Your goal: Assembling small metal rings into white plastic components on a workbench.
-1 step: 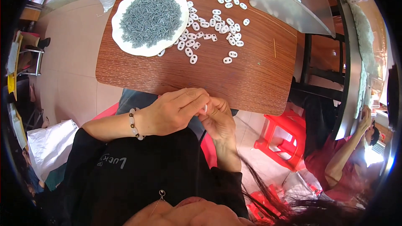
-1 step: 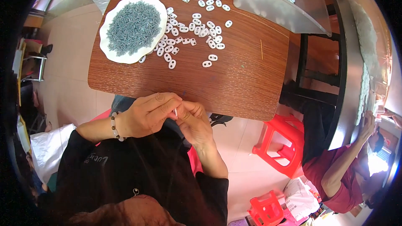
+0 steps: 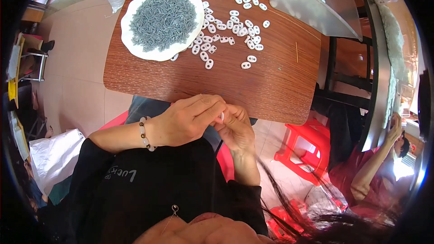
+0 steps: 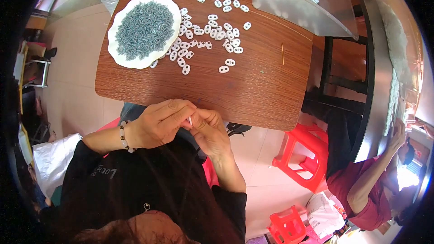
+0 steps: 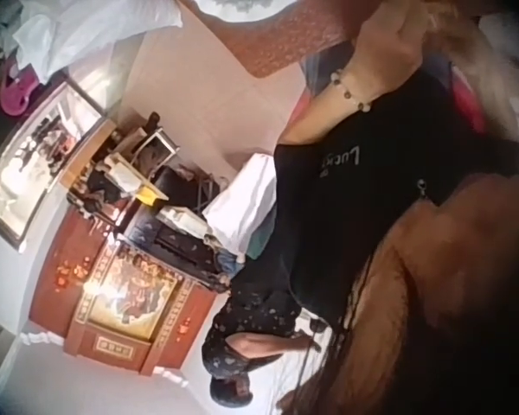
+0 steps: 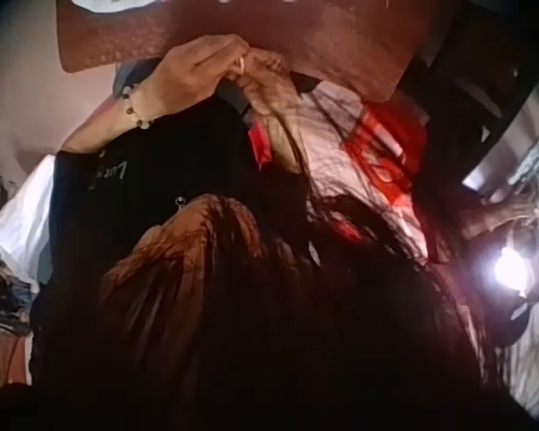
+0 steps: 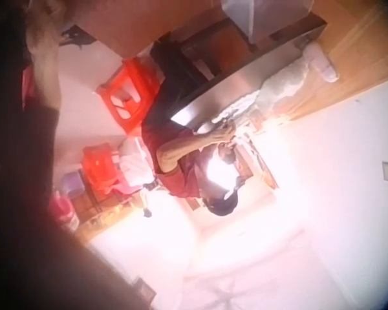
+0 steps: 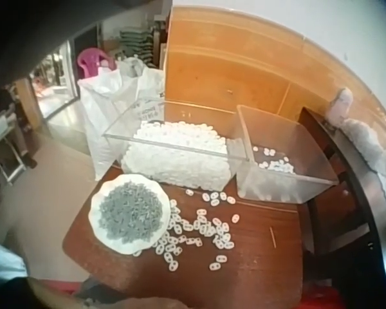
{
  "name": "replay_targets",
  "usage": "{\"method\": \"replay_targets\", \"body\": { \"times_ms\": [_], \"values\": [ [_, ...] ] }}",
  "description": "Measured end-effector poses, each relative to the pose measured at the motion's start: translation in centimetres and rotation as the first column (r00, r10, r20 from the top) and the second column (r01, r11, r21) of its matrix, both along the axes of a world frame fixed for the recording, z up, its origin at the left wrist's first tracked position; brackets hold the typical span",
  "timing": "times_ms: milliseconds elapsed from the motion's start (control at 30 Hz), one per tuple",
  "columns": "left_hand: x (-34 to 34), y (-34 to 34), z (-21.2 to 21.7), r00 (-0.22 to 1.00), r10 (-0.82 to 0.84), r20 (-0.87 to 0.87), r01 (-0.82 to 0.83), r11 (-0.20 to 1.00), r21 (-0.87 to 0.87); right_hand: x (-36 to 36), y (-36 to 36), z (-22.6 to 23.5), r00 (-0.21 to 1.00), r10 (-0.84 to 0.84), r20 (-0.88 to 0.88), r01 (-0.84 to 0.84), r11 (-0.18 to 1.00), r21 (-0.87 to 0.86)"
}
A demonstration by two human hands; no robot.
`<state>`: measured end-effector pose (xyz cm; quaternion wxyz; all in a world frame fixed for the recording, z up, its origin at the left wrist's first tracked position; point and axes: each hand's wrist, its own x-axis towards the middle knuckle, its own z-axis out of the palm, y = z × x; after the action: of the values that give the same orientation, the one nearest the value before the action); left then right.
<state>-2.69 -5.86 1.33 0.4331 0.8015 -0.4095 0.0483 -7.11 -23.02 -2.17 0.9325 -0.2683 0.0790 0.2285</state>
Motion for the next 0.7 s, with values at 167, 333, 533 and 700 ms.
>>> {"method": "replay_targets", "body": {
  "times_ms": [167, 333, 533, 700],
  "values": [
    [0.2, 0.1, 0.0, 0.999, 0.029, -0.015, -0.028, 0.998, 0.055, 0.7, 0.0, 0.0, 0.999, 0.012, 0.052, -0.018, 0.995, 0.102],
    [0.3, 0.0, -0.2, 0.999, 0.054, 0.003, -0.054, 0.992, 0.117, 0.5, -0.2, -1.2, 1.0, -0.016, 0.013, 0.015, 0.993, 0.119],
    [0.9, 0.3, 0.1, 0.998, -0.018, -0.052, 0.029, 0.975, 0.221, 0.8, 0.3, -0.4, 0.996, -0.04, -0.082, 0.051, 0.99, 0.131],
    [1.6, 0.4, 0.6, 0.996, -0.076, 0.045, 0.065, 0.975, 0.213, 1.0, 0.3, -0.5, 0.997, -0.053, -0.049, 0.061, 0.983, 0.172]
  ]
}}
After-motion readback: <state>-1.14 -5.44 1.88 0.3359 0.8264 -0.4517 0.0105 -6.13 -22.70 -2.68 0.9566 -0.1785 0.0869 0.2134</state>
